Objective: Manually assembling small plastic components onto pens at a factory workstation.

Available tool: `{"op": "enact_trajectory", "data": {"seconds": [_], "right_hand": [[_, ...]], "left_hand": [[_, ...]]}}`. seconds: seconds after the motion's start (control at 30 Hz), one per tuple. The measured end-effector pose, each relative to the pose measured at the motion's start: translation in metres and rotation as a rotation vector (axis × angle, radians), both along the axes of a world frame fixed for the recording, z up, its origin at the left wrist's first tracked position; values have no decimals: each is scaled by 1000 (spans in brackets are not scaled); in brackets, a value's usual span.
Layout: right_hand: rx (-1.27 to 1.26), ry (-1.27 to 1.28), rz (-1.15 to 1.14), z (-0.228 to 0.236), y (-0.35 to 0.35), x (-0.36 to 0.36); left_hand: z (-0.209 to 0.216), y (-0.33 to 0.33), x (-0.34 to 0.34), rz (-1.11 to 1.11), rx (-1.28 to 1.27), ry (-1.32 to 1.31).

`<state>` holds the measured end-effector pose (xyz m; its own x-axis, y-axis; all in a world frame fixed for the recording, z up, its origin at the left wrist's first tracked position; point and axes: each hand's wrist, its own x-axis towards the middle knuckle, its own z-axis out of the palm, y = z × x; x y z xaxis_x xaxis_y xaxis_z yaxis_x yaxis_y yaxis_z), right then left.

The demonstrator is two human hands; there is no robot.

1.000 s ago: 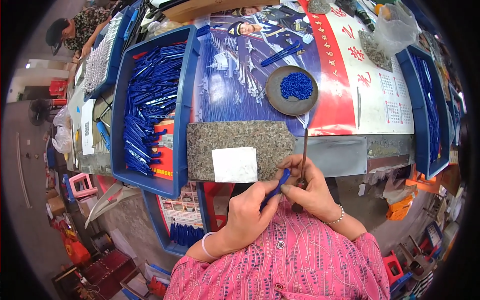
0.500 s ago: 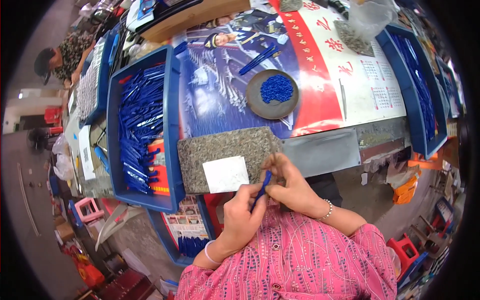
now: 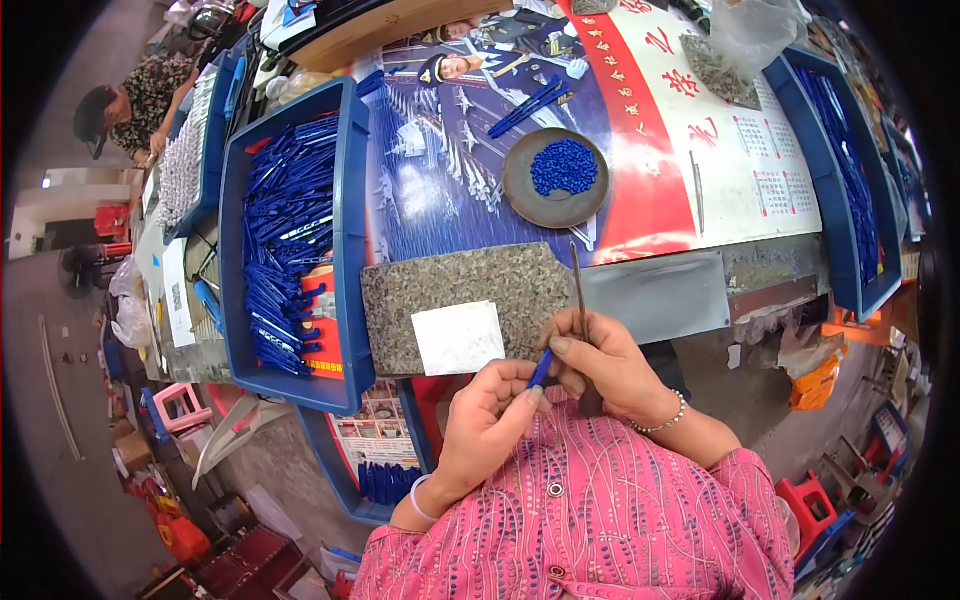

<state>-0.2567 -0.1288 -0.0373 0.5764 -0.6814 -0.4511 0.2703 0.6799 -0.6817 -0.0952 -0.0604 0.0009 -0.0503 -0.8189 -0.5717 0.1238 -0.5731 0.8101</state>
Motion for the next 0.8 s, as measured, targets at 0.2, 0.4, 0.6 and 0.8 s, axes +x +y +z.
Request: {"op": "enact_trajectory", "data": {"seconds": [0.2, 0.4, 0.6, 0.8], "right_hand": [[4, 8, 16, 1, 0, -1], [21, 12, 24, 1, -2, -2], [9, -31, 51, 1, -7, -3], [17, -60, 45, -1, -8, -5]], "left_hand": [[1, -3, 2, 9, 58, 167], [1, -6, 3, 28, 105, 258], [3, -10, 1, 53, 110, 244], [3, -13, 0, 50, 116, 264]]}}
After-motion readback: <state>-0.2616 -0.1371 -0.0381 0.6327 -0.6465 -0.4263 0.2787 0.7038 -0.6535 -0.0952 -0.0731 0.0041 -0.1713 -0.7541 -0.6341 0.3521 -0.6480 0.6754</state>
